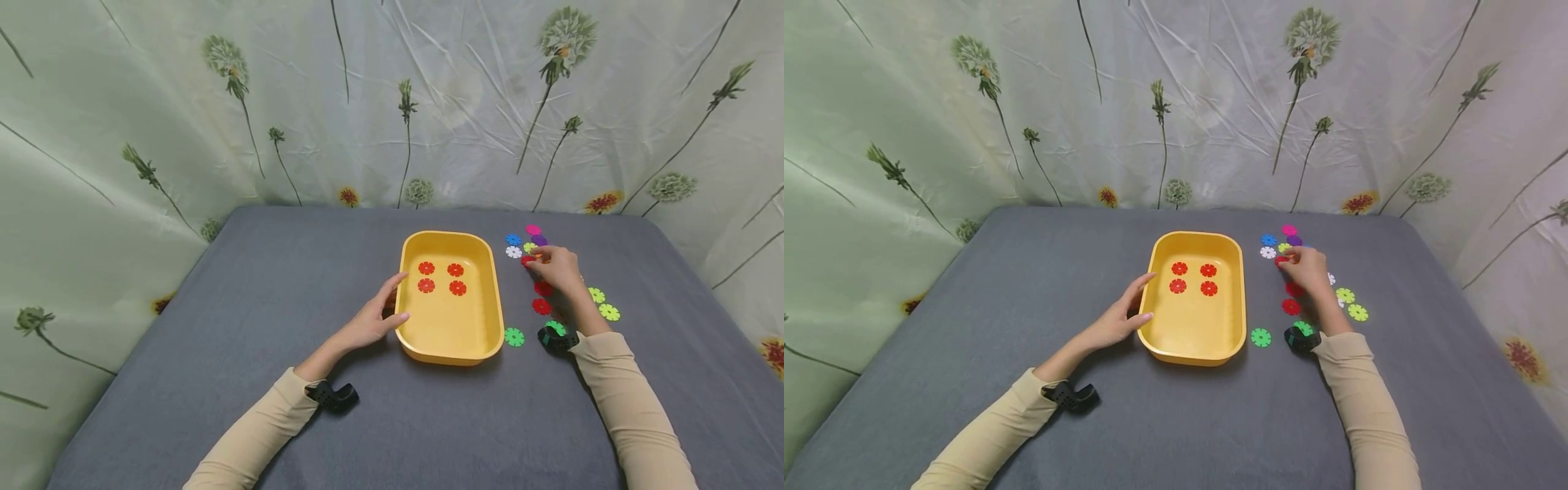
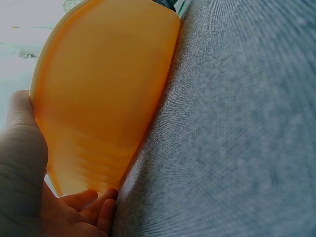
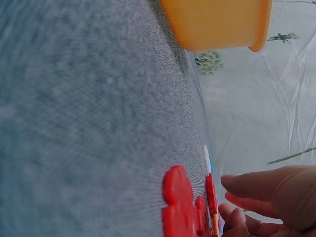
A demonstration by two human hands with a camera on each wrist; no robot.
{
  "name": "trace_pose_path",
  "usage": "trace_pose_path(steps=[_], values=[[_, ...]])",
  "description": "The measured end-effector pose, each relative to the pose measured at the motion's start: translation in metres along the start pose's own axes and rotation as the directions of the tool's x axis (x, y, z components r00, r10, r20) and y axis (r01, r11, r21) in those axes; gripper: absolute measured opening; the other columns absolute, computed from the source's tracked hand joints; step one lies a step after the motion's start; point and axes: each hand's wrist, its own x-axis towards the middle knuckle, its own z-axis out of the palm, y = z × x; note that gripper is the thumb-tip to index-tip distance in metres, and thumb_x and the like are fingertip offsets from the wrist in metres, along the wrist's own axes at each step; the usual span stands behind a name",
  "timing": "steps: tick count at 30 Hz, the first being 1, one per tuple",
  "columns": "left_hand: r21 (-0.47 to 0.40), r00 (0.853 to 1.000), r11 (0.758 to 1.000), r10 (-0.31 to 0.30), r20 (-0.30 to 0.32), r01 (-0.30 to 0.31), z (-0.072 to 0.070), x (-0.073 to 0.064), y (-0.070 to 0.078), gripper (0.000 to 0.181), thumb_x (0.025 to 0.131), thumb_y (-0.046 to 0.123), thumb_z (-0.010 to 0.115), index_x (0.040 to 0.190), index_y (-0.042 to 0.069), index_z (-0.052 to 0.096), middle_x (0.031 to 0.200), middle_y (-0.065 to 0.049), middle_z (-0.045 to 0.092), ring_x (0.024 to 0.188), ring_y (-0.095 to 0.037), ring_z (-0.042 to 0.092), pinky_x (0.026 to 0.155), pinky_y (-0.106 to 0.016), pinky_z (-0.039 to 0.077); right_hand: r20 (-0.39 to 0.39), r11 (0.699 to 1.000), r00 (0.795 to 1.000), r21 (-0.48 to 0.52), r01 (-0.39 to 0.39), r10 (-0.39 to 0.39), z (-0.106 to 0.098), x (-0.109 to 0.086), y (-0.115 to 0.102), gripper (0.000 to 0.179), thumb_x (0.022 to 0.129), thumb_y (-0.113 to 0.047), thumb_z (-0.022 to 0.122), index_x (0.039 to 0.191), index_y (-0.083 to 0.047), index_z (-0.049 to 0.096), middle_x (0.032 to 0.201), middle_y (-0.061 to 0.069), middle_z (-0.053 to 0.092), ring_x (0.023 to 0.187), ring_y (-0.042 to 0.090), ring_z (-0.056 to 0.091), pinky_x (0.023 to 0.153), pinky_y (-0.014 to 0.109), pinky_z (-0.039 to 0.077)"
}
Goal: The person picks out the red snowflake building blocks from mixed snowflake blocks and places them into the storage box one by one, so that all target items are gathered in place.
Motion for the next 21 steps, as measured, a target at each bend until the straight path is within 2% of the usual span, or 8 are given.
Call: trace_pose_path(steps=[5,13,21], values=[[-0.003,1.0,1.0,0.0,-0.002,0.0,0.0004,0.0004,-0.0011,0.074,0.091,0.015,0.058,0.15,0.018,0.013,0.143,-0.016,0.039,0.124,-0.03,0.049,0.102,-0.047,0.043,0.018,0.999,1.0,-0.024,-0.021,0.021,0.0004,0.0026,0.0028,0.04,0.089,-0.017,0.059,0.119,0.009,0.056,0.096,0.026,0.058,0.078,0.027,0.047,0.057,0.022,0.037],[0.001,1.0,1.0,0.009,0.0,-0.009,0.0002,0.0004,-0.0022,0.074,0.092,0.017,0.058,0.15,0.018,0.013,0.144,-0.016,0.039,0.125,-0.029,0.049,0.102,-0.047,0.043,0.063,0.997,0.997,-0.07,-0.029,0.034,-0.0023,0.0069,0.0016,0.041,0.087,-0.022,0.063,0.114,0.008,0.058,0.098,0.027,0.058,0.082,0.03,0.048,0.059,0.023,0.037],[-0.01,1.0,1.0,0.007,0.0,-0.007,0.0005,0.0002,-0.0015,0.073,0.091,0.014,0.057,0.15,0.018,0.013,0.143,-0.017,0.039,0.124,-0.029,0.049,0.102,-0.047,0.043,0.046,0.998,0.999,-0.062,-0.023,0.026,0.0016,0.0085,0.0044,0.038,0.087,-0.021,0.064,0.114,0.005,0.058,0.095,0.024,0.056,0.079,0.027,0.047,0.057,0.023,0.037]])
